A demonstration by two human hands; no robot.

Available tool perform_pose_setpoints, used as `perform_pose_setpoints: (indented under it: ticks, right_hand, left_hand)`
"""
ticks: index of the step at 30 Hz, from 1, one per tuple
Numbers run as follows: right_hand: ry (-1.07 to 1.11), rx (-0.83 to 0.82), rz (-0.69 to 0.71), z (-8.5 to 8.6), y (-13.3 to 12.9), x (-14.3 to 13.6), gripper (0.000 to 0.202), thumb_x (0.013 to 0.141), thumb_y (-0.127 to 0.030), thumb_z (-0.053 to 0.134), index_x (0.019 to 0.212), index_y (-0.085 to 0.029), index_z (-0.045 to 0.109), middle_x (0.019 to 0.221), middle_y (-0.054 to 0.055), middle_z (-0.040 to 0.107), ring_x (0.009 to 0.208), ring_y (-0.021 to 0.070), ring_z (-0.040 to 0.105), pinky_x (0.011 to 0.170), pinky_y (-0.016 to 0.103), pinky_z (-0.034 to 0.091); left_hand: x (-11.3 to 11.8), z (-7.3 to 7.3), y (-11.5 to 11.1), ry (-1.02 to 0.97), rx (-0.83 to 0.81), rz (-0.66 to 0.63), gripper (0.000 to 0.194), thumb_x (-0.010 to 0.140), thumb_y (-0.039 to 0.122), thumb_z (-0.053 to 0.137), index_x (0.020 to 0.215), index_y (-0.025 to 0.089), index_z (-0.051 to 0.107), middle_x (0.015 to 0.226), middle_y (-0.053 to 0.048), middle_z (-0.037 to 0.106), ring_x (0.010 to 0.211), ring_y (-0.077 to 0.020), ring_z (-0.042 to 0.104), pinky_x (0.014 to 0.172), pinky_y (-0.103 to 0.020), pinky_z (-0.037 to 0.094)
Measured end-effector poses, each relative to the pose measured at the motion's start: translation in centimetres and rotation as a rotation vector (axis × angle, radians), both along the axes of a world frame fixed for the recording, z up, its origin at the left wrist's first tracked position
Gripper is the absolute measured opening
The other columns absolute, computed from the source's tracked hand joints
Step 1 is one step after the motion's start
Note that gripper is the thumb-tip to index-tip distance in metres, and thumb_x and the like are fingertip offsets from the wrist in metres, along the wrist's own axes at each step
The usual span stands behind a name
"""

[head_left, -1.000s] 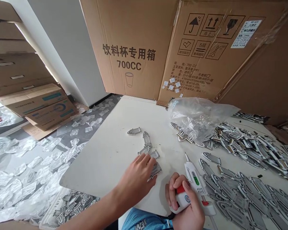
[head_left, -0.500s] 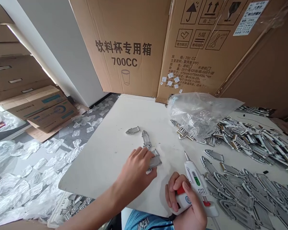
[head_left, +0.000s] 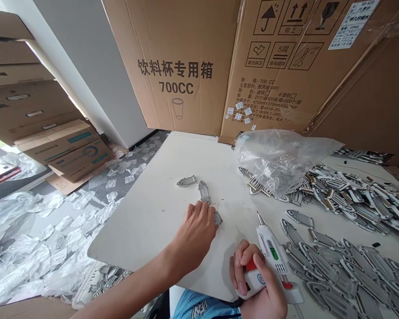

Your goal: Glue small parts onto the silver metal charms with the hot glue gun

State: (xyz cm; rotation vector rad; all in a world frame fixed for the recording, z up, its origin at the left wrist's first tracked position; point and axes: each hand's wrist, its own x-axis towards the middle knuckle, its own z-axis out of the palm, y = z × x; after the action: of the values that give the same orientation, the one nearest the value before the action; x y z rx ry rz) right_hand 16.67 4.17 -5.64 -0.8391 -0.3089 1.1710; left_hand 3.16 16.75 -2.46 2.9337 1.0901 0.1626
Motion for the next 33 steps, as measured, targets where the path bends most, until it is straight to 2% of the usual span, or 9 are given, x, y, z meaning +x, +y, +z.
perform_pose_setpoints:
  ticks: [3, 7, 11, 14, 18, 21, 25, 29, 33]
  right_hand:
    - [0.001, -0.001, 0.0, 0.0, 0.0, 0.0, 0.038, 0.101, -0.05, 0.073, 0.077, -0.021, 0.072, 0.071, -0.003, 0.053, 0.043, 0.005, 0.037, 0.047, 0.025, 0.03]
    - [0.005, -0.023, -0.009, -0.2, -0.2, 0.0, 0.037, 0.1, -0.05, 0.073, 0.077, -0.021, 0.072, 0.073, -0.004, 0.053, 0.043, 0.0043, 0.037, 0.047, 0.025, 0.032]
    - [-0.003, -0.026, -0.018, -0.4, -0.4, -0.1, 0.038, 0.101, -0.05, 0.072, 0.077, -0.021, 0.071, 0.079, -0.001, 0.058, 0.043, 0.0049, 0.039, 0.046, 0.026, 0.034]
    - [-0.027, -0.013, -0.029, -0.5, -0.4, -0.1, 0.037, 0.102, -0.049, 0.072, 0.078, -0.021, 0.072, 0.079, -0.002, 0.057, 0.043, 0.0049, 0.04, 0.045, 0.026, 0.034]
    - [-0.036, 0.032, -0.028, -0.6, -0.2, -0.1, 0.035, 0.103, -0.046, 0.071, 0.079, -0.021, 0.074, 0.078, -0.002, 0.058, 0.043, 0.0046, 0.04, 0.046, 0.024, 0.034]
    - [-0.028, 0.095, -0.025, -0.7, 0.3, -0.1, 0.035, 0.104, -0.044, 0.069, 0.078, -0.021, 0.073, 0.071, -0.004, 0.054, 0.041, 0.0051, 0.036, 0.044, 0.023, 0.031]
    - [-0.017, 0.133, -0.014, -0.5, 0.8, -0.1, 0.037, 0.105, -0.046, 0.068, 0.079, -0.021, 0.073, 0.068, -0.005, 0.052, 0.042, 0.0058, 0.035, 0.045, 0.023, 0.032]
    - [-0.003, 0.137, -0.017, -0.2, 0.8, -0.2, 0.036, 0.104, -0.045, 0.07, 0.078, -0.021, 0.073, 0.072, -0.004, 0.055, 0.041, 0.0043, 0.033, 0.045, 0.022, 0.032]
    - [-0.017, 0.112, -0.022, -0.5, 0.5, -0.2, 0.037, 0.106, -0.046, 0.066, 0.078, -0.022, 0.072, 0.065, -0.005, 0.051, 0.043, 0.0063, 0.035, 0.046, 0.022, 0.032]
  left_hand:
    - [-1.0, 0.5, 0.9, 0.019, 0.04, 0.085, 0.022, 0.113, 0.017, 0.046, 0.115, 0.02, 0.068, 0.11, -0.013, 0.063, 0.104, -0.0343, 0.058, 0.092, -0.05, 0.045]
    - [-1.3, 0.0, 1.9, 0.128, 0.087, 0.181, 0.025, 0.115, 0.021, 0.044, 0.108, 0.018, 0.068, 0.105, -0.013, 0.062, 0.097, -0.0341, 0.057, 0.087, -0.048, 0.044]
    - [-1.3, -0.5, 2.3, 0.149, 0.057, 0.148, 0.023, 0.117, 0.028, 0.05, 0.106, 0.017, 0.067, 0.105, -0.012, 0.064, 0.097, -0.0319, 0.059, 0.086, -0.044, 0.047]
    - [-1.0, 0.1, 3.1, 0.101, 0.0, 0.125, 0.024, 0.118, 0.029, 0.048, 0.108, 0.016, 0.066, 0.108, -0.012, 0.065, 0.097, -0.0301, 0.061, 0.085, -0.042, 0.049]
    - [1.0, 1.1, 5.6, 0.073, 0.036, 0.19, 0.027, 0.119, 0.027, 0.043, 0.114, 0.014, 0.066, 0.112, -0.015, 0.067, 0.101, -0.0311, 0.064, 0.091, -0.043, 0.051]
    - [3.2, 0.9, 7.4, 0.152, 0.005, 0.246, 0.025, 0.117, 0.024, 0.044, 0.115, 0.012, 0.066, 0.111, -0.017, 0.07, 0.101, -0.0325, 0.068, 0.091, -0.043, 0.052]
    - [5.0, 0.3, 8.5, 0.122, -0.071, 0.365, 0.032, 0.116, 0.04, 0.052, 0.122, 0.012, 0.065, 0.106, -0.018, 0.073, 0.099, -0.0347, 0.073, 0.082, -0.042, 0.053]
    - [4.8, 0.7, 8.4, 0.107, -0.136, 0.405, 0.017, 0.109, 0.024, 0.054, 0.115, 0.013, 0.065, 0.104, -0.016, 0.072, 0.096, -0.0329, 0.074, 0.073, -0.038, 0.051]
    - [3.1, 1.4, 8.6, 0.101, -0.188, 0.301, 0.012, 0.105, 0.02, 0.056, 0.112, 0.015, 0.064, 0.109, -0.014, 0.073, 0.098, -0.031, 0.074, 0.076, -0.038, 0.052]
